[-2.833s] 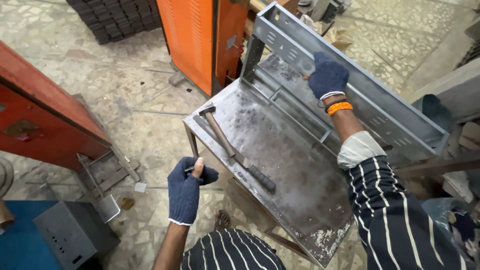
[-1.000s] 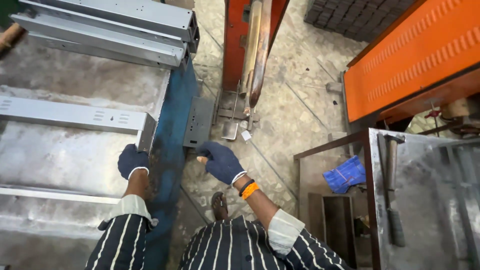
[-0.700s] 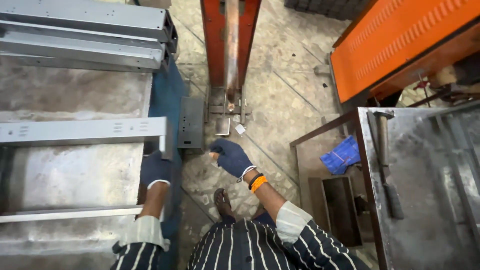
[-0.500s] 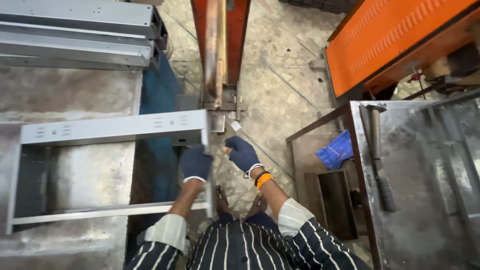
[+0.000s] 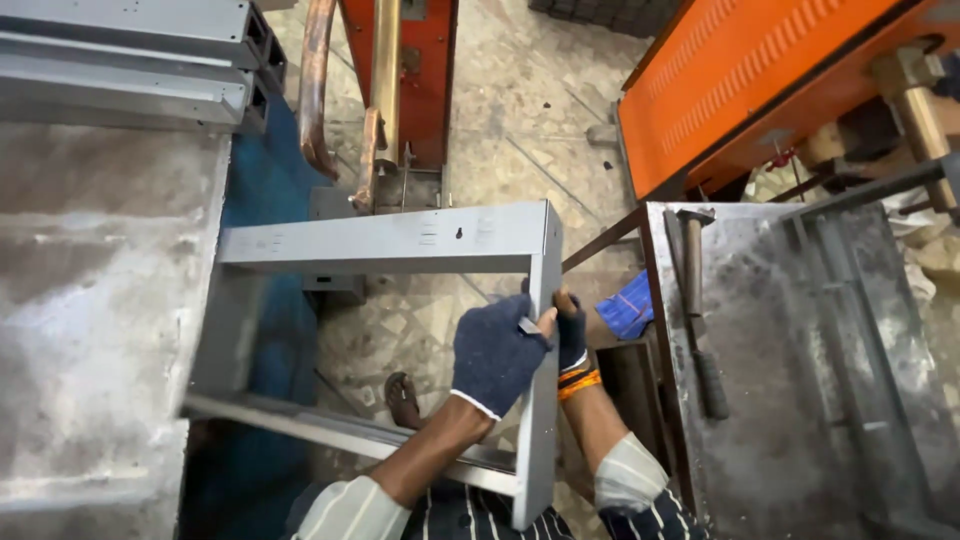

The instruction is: Assemble metal enclosures by using a spot welding machine to join sheet metal parts.

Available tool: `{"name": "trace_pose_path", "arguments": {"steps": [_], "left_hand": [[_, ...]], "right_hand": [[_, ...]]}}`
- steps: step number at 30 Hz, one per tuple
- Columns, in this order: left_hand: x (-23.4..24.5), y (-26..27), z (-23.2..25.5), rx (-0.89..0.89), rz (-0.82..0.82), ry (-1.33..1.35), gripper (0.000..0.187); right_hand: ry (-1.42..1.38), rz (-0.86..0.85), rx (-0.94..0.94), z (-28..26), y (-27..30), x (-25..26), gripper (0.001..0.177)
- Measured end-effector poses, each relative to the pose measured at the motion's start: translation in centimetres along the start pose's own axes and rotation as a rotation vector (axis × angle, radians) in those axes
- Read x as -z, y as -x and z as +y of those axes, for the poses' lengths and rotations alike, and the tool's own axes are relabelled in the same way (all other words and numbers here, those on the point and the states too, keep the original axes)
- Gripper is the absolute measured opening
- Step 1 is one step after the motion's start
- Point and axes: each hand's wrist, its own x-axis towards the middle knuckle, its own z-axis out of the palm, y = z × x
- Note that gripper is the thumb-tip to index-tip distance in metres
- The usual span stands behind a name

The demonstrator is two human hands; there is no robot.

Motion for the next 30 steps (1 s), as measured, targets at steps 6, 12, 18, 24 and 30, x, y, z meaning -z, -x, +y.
{"name": "trace_pose_path", "arguments": {"steps": [6, 12, 18, 24, 30], "left_hand": [[5.6, -0.1, -0.3, 0.199, -0.003, 0.312, 0.029], [2.0, 3.0, -5.1, 0.407, 0.144, 0.657, 0.034], [1.7, 4.4, -4.3, 0.540, 0.145, 0.718, 0.037], [4.3, 5.9, -6.5, 0.514, 0.101, 0.672, 0.037], [9.0, 4.5, -8.2, 0.388, 0.175, 0.547, 0.036]], "right_hand": [[0.322, 0.034, -0.119, -8.4, -0.7, -20.9, 0.055], [0.715, -0.071, -0.174, -9.1, -2.6, -21.2, 0.051], [0.716, -0.130, -0.332, -9.7, -3.6, -22.2, 0.048], [0.491, -0.135, -0.519, -7.3, -5.2, -23.7, 0.048], [0.361, -0.149, -0.613, -4.2, -8.6, -27.2, 0.049]]}}
